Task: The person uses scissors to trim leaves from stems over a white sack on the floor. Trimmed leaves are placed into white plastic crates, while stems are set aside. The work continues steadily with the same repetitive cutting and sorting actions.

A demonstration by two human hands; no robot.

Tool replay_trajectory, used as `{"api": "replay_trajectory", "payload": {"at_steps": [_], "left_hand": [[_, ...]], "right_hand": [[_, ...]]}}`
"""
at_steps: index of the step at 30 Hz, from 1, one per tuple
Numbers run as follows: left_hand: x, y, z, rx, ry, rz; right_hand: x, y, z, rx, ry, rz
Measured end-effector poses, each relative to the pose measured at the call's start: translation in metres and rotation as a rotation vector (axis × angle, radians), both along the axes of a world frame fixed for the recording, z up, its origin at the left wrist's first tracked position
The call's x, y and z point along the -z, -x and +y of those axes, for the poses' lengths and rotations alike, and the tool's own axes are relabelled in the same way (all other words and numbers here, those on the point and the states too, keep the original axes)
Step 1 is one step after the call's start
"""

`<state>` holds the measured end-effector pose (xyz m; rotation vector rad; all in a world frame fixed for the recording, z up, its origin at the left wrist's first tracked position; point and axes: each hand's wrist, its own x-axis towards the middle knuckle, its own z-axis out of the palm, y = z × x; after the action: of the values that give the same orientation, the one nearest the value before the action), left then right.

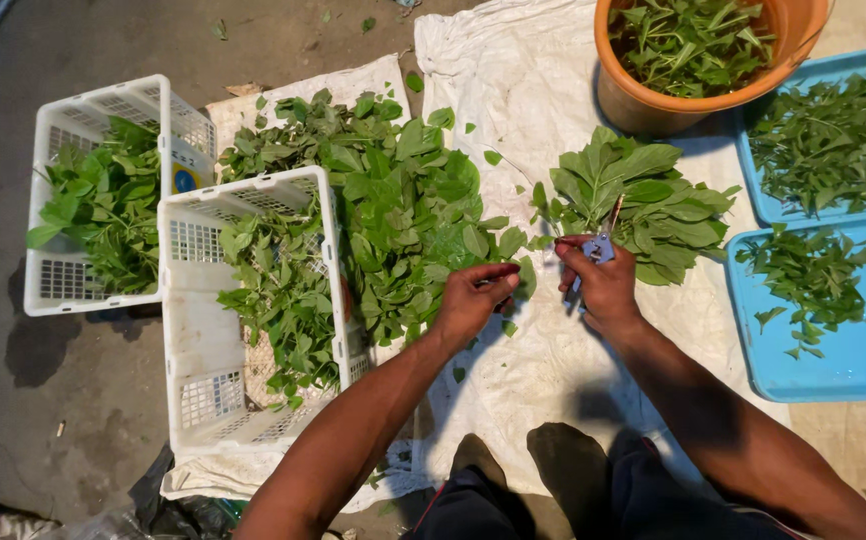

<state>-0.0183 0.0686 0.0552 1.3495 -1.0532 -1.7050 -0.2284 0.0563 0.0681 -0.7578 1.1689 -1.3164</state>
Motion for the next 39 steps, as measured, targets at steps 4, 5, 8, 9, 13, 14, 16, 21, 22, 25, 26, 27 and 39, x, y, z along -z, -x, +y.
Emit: {"api": "replay_trajectory", "payload": {"at_steps": [4,5,8,9,13,14,16,21,22,25,26,27,39], "left_hand": [[-0.011,0.015,-0.006,-0.096,-0.033,0.105],[-0.013,0.013,-0.006,-0.084,-0.023,0.134],[-0.017,0.007,-0.004,-0.071,0.020,0.207],[-0.017,0.006,-0.003,-0.082,0.041,0.224],[-0.015,-0.004,0.001,-0.147,0.065,0.193],[-0.014,-0.005,0.001,-0.161,0.066,0.186],[-0.011,-0.008,0.001,-0.190,0.071,0.174],[-0.006,-0.022,0.000,-0.087,0.022,0.275],[-0.005,-0.023,0.000,-0.056,0.000,0.287],[-0.003,-0.023,0.004,0.000,-0.009,0.349],[-0.003,-0.024,0.004,0.016,-0.016,0.348],[-0.004,-0.026,0.006,0.031,-0.025,0.347],[-0.011,-0.039,0.010,-0.087,0.019,0.262]], "right_hand": [[-0.006,-0.020,0.009,-0.106,-0.114,-0.301],[-0.007,-0.024,0.010,-0.134,-0.114,-0.333],[-0.009,-0.034,0.012,-0.185,-0.111,-0.404],[-0.009,-0.037,0.013,-0.195,-0.112,-0.423],[-0.014,-0.042,0.015,-0.251,-0.077,-0.324],[-0.016,-0.044,0.015,-0.262,-0.066,-0.278],[-0.020,-0.045,0.015,-0.268,-0.052,-0.202],[-0.033,-0.035,-0.004,-0.305,-0.111,-0.319],[-0.034,-0.035,-0.009,-0.319,-0.131,-0.296],[-0.036,-0.036,-0.018,-0.379,-0.106,-0.245],[-0.035,-0.036,-0.020,-0.414,-0.045,-0.240],[-0.035,-0.037,-0.020,-0.449,0.014,-0.234],[-0.015,-0.030,-0.009,-0.456,-0.003,-0.430]]}}
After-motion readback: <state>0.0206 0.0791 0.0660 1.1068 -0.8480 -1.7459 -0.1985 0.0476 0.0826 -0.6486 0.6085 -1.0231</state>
